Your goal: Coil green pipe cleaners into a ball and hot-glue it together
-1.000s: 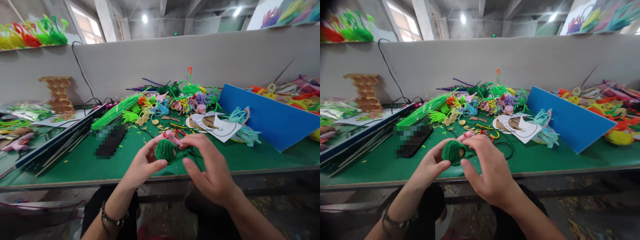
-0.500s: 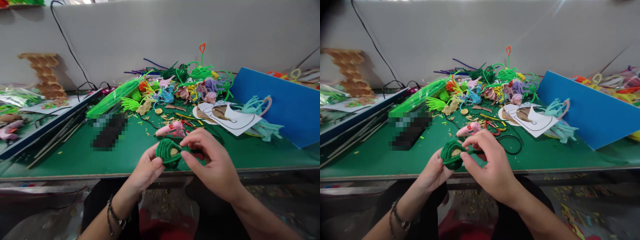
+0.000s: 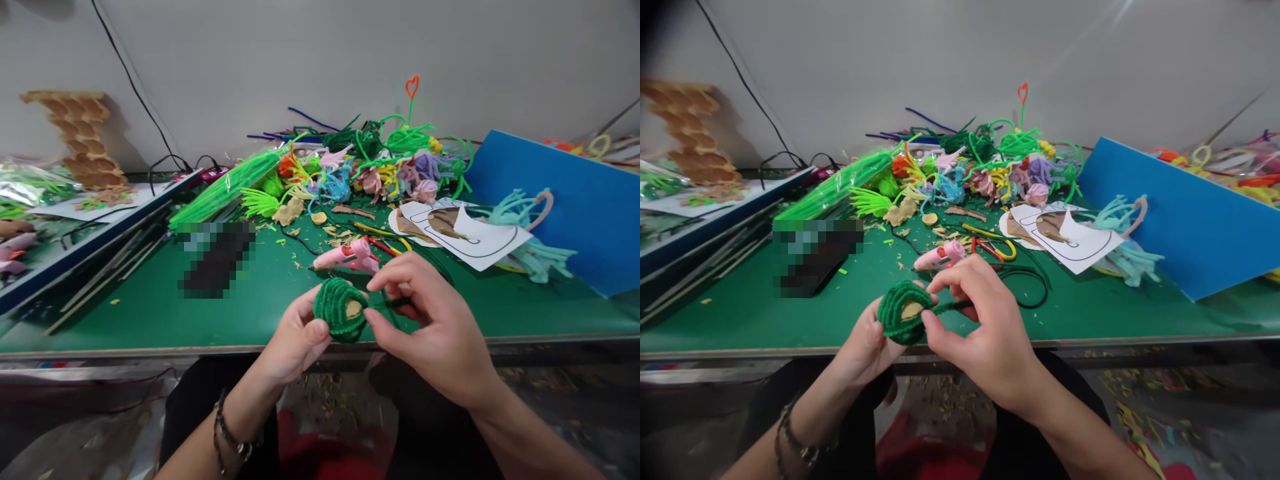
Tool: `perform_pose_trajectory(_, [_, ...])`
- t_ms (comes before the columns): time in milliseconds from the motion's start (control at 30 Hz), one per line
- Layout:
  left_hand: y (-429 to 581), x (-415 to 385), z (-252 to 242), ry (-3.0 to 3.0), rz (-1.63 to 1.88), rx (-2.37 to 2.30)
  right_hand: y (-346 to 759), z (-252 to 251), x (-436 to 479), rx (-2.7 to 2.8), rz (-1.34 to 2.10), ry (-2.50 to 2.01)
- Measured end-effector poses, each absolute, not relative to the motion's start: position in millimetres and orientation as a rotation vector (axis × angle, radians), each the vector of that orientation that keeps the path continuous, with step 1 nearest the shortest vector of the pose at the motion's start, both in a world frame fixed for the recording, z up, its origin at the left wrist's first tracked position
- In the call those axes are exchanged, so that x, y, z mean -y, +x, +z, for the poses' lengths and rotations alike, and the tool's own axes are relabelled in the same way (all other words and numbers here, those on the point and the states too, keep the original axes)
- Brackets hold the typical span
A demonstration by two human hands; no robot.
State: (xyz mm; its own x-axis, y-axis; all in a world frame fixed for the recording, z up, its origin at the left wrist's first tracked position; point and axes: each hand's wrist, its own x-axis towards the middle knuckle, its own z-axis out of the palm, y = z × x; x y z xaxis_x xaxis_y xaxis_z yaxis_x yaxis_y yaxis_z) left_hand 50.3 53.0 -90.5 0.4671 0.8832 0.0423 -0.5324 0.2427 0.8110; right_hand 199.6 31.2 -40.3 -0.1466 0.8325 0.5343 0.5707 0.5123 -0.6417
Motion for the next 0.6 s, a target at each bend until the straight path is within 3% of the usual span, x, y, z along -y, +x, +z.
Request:
perform_pose_trajectory(267, [51.8,-53.0,-90.9,0.873,1.038,-0.447,199.5,-40.8,-30.9,1.824,0.388,-1.202])
perform_pose_trajectory(600, [55.2,-49.0,-91.8,0.775,1.033,-0.415,192.7,-50.2,-37.4,1.679,0.764,-0.959])
